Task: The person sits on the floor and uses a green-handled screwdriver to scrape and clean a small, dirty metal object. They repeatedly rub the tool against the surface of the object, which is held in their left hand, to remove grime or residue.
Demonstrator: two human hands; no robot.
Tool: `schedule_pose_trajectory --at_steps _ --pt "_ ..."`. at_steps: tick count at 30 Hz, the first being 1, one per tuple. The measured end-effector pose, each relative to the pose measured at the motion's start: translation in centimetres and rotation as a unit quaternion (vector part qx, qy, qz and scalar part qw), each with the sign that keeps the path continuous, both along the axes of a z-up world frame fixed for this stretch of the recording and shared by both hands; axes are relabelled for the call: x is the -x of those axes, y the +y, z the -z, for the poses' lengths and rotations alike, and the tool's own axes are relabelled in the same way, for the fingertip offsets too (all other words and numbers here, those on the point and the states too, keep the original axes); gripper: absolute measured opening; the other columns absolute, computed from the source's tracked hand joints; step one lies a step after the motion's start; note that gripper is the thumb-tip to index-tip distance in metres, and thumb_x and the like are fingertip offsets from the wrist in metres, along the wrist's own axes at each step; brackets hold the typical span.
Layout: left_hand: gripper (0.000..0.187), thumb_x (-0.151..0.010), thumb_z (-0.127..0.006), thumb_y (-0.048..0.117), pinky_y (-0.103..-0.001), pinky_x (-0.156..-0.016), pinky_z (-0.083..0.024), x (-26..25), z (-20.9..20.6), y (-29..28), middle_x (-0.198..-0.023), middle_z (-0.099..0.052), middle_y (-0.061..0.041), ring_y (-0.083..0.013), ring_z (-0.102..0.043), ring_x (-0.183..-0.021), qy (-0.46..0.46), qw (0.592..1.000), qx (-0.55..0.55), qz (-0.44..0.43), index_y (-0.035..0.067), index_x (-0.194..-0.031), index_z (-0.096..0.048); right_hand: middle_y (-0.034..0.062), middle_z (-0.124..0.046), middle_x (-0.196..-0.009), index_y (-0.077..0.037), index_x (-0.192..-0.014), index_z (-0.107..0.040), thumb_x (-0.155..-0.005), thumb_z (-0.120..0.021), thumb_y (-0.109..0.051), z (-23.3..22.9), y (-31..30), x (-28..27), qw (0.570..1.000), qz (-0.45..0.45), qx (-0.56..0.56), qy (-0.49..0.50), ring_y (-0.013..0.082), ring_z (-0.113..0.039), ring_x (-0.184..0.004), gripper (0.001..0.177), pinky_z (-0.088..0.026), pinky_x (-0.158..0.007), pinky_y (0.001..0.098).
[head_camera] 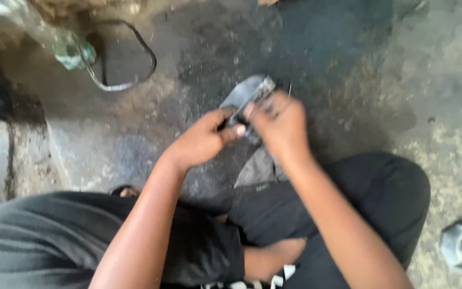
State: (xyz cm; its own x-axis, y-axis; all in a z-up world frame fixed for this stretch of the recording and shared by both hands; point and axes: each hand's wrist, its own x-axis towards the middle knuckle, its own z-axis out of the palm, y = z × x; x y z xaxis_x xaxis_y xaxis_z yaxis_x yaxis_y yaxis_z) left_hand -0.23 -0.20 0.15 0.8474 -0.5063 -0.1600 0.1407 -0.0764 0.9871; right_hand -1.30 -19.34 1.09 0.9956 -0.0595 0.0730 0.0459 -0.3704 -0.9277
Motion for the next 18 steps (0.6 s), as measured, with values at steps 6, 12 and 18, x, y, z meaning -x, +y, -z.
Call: schedule_pose_trajectory --at_steps 6,12,18 --pt "0.037 -0.098 -0.066 0.025 -0.034 -0.087 -0.052 0.4 0.3 0.3 -0.103 -0.072 -0.012 -0.0177 -0.062 -0.096 -0.063 0.997 -0.048 0.012 -0.002 -0.123 -0.063 -0.0023 -0.065 -0.067 -0.004 -0.073 -0.064 -0.089 -0.079 -0.012 -0.8 -1.1 -2.3 0.995 0.022 -0.078 0.065 0.0027 -0.053 -0.059 0.023 -0.042 -0.054 0.0255" --pt "0.041 -0.095 -0.066 0.027 -0.034 -0.087 -0.052 0.0 0.0 0.1 -0.106 -0.073 -0.012 -0.0182 -0.064 -0.097 -0.056 0.998 -0.035 0.011 -0.002 -0.125 -0.063 -0.0025 -0.061 -0.065 -0.004 -0.072 -0.062 -0.087 -0.082 -0.013 -0.8 -0.1 -1.1 1.000 0.011 0.004 0.018 0.0031 -0.050 -0.060 0.026 -0.041 -0.052 0.0267" --pt "0.045 -0.095 -0.067 0.027 -0.035 -0.089 -0.052 0.0 -0.1 0.2 -0.110 -0.072 -0.012 -0.0189 -0.065 -0.100 -0.078 0.996 -0.052 -0.001 -0.002 -0.129 -0.059 -0.0025 -0.062 -0.065 -0.004 -0.074 -0.062 -0.088 -0.080 -0.012 -0.6 0.4 -0.1 0.999 0.015 0.039 -0.015 0.0033 -0.052 -0.061 0.025 -0.042 -0.053 0.0265"
